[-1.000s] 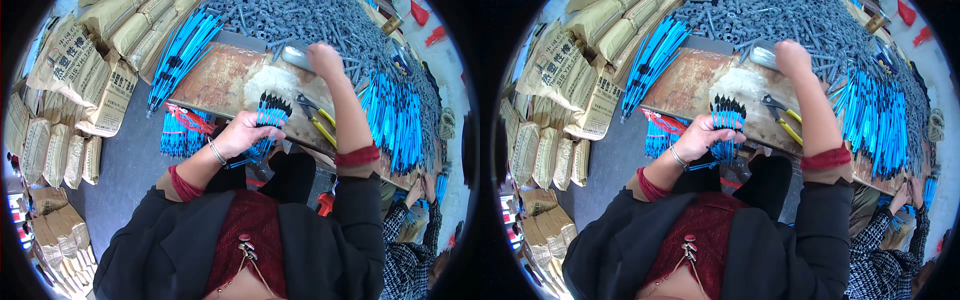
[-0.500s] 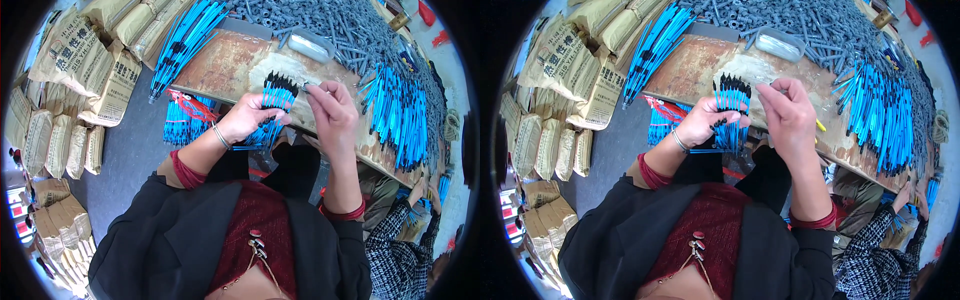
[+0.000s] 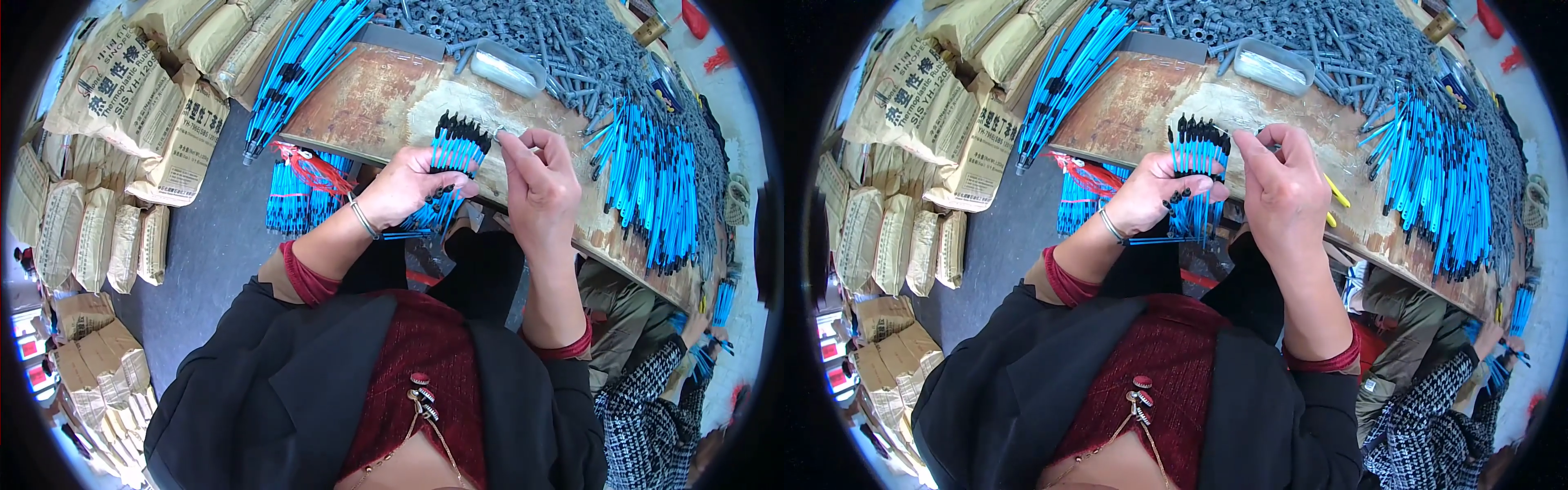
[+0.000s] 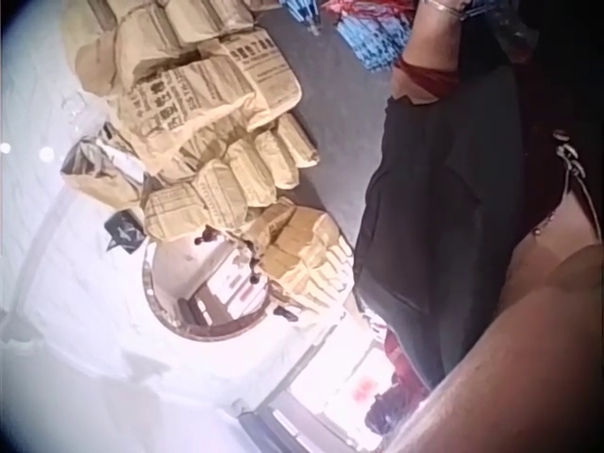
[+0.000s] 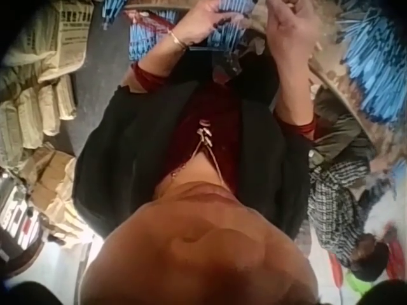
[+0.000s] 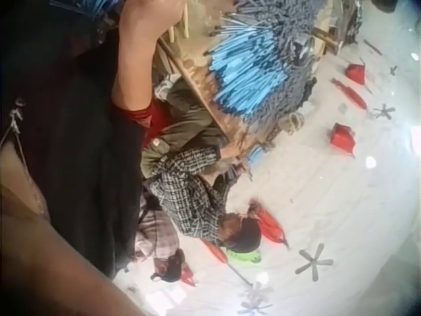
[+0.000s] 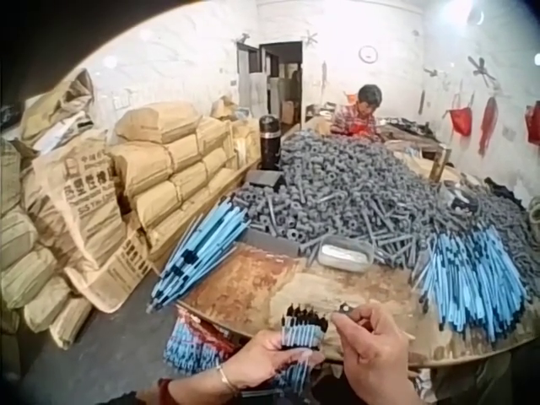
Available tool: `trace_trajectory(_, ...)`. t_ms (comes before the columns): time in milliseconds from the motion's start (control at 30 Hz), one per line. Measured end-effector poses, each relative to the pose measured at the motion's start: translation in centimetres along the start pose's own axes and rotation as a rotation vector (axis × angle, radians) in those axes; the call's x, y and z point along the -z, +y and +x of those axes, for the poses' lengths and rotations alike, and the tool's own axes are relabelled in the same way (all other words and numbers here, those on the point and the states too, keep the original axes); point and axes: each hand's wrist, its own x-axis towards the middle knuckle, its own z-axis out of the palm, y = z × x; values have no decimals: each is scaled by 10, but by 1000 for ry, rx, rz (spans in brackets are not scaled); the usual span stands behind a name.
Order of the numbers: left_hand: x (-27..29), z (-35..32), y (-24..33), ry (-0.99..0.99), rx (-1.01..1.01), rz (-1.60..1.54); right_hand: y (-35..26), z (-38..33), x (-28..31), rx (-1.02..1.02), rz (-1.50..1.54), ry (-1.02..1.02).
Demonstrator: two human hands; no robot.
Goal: The person assembles blue wire components into black circular connectors on a production line, using pliers to manipulate the cables and connectors.
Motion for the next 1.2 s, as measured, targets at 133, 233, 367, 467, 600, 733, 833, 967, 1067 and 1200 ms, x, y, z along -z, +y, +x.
trace_trajectory(133, -1, -2, 3, -15, 0, -22, -2, 2, -2, -4, 9, 30)
trace_trajectory(233, 0, -1, 4, -32, 7, -51, 5, 3, -5, -63, 160, 21)
trace_trajectory(367, 2, -1, 8, -49, 19, -70, 9, 6, -3, -87, 231, -26)
trace_trajectory(467, 2, -1, 10, -55, 10, -20, 10, 10, -1, -38, 185, -57)
trace_trajectory(600, 2, 0, 7, -51, -14, -31, 9, 16, 2, 87, 56, -73)
trace_trajectory(733, 1, -1, 8, -34, 15, -44, 5, 17, 2, 143, -47, -48)
trace_trajectory(833, 3, 1, 6, -34, 18, -58, 4, 15, 1, 124, -64, -23)
trace_trajectory(967, -1, 1, 9, -30, 2, -10, 4, 13, -1, 126, -91, -11)
trace_trajectory(1067, 1, 2, 7, -47, 14, 18, 4, 13, -3, 143, -98, -12)
trace_trajectory(1200, 1, 2, 8, -48, 27, -52, 9, 10, -10, -65, 191, -17)
